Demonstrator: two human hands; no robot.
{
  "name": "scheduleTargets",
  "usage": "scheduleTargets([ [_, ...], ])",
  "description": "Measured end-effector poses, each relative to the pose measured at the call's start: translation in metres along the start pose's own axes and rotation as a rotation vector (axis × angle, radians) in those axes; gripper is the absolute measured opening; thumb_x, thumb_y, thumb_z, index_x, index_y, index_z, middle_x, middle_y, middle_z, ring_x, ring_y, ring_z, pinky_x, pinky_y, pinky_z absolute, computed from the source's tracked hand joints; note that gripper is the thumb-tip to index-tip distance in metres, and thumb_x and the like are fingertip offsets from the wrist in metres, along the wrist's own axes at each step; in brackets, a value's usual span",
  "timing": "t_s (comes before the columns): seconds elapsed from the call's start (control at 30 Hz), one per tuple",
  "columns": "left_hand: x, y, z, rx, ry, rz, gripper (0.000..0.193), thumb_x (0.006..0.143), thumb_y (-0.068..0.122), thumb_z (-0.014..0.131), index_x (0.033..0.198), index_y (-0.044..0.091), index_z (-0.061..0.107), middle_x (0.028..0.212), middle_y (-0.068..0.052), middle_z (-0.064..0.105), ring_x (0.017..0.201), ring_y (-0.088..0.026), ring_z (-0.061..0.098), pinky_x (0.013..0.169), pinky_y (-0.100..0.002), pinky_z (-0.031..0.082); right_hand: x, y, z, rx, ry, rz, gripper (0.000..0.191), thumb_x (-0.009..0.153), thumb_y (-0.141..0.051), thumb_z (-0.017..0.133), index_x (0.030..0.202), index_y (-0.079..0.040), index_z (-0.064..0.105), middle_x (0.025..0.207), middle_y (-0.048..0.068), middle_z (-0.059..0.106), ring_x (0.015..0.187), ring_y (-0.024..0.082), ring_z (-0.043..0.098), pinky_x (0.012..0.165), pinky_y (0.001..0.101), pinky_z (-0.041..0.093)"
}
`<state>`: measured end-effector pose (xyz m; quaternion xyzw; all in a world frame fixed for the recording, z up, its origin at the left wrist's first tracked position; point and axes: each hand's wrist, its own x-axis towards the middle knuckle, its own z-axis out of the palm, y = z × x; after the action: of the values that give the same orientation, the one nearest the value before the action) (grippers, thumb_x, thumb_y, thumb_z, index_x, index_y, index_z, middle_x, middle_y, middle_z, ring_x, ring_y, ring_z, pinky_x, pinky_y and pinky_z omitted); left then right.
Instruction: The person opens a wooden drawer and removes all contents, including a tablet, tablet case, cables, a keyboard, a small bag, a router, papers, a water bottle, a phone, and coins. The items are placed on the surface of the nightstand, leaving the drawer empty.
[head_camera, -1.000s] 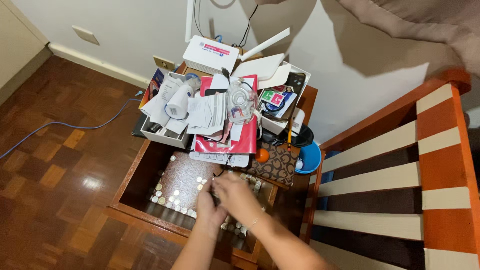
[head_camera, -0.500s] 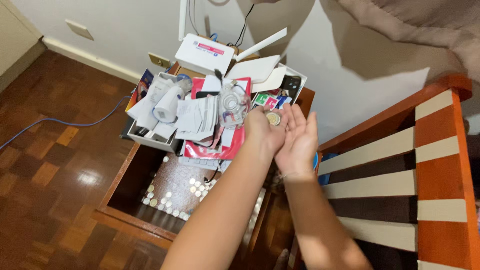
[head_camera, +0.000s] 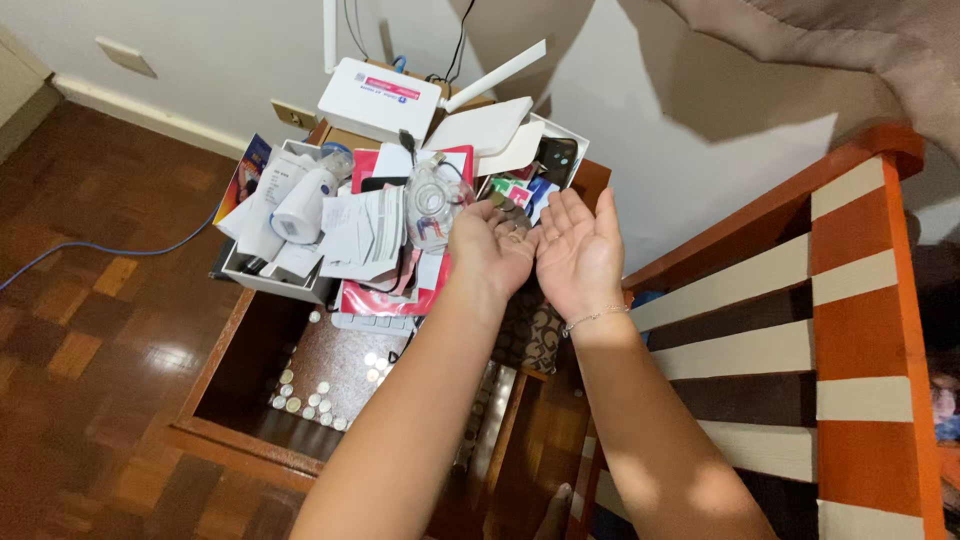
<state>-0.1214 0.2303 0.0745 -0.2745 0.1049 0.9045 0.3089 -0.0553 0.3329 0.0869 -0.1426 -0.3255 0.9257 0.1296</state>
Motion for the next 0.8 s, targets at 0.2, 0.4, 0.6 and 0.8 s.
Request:
scheduleTargets([
  [0.2,-0.023,0.010,-0.038,0.278,-0.136,0.099,0.026,0.094,0.011,0.050,0.110,0.001,0.069,0.110,-0.012,0.065,0.103,-0.023,0.063,0.095,-0.036,0.051,-0.042,0.010,-0.008,-0.245,-0.161,-0.246,0.040,0.099,-0.021,0.055,0.131,0.003,0.050,0.135,0.021,0.056,0.130,0.033,0.053,0.118,0.0474,0.041],
  [0.4,-0.061,0.053,-0.221,1.729,-0.212,0.472,0.030,0.088,0.018,0.055,0.070,0.004,0.075,0.072,-0.015,0.075,0.071,-0.030,0.073,0.071,-0.043,0.056,-0.118,0.093,-0.083,-1.253,-0.608,-0.384,0.017,0.098,-0.003,0.052,0.085,-0.004,0.063,0.092,0.013,0.069,0.090,0.027,0.068,0.085,0.0342,0.056],
  [0.6,-0.026,0.103,-0.348,2.420,0.367,-0.450,0.039,0.083,0.025,0.073,0.117,0.007,0.070,0.123,-0.021,0.067,0.116,-0.037,0.068,0.097,-0.045,0.056,-0.096,0.267,-0.201,-1.910,-0.242,0.378,0.008,0.098,-0.008,0.053,0.095,-0.009,0.061,0.103,0.014,0.065,0.099,0.030,0.064,0.090,0.0383,0.053],
  [0.8,0.020,0.132,-0.370,2.438,0.367,0.056,0.066,0.081,0.020,0.077,0.143,0.019,0.054,0.153,-0.016,0.045,0.137,-0.041,0.048,0.113,-0.047,0.044,0.002,0.331,-0.286,-2.061,0.258,0.490,0.010,0.097,-0.013,0.055,0.106,-0.014,0.060,0.114,0.015,0.060,0.108,0.033,0.060,0.096,0.0423,0.051],
])
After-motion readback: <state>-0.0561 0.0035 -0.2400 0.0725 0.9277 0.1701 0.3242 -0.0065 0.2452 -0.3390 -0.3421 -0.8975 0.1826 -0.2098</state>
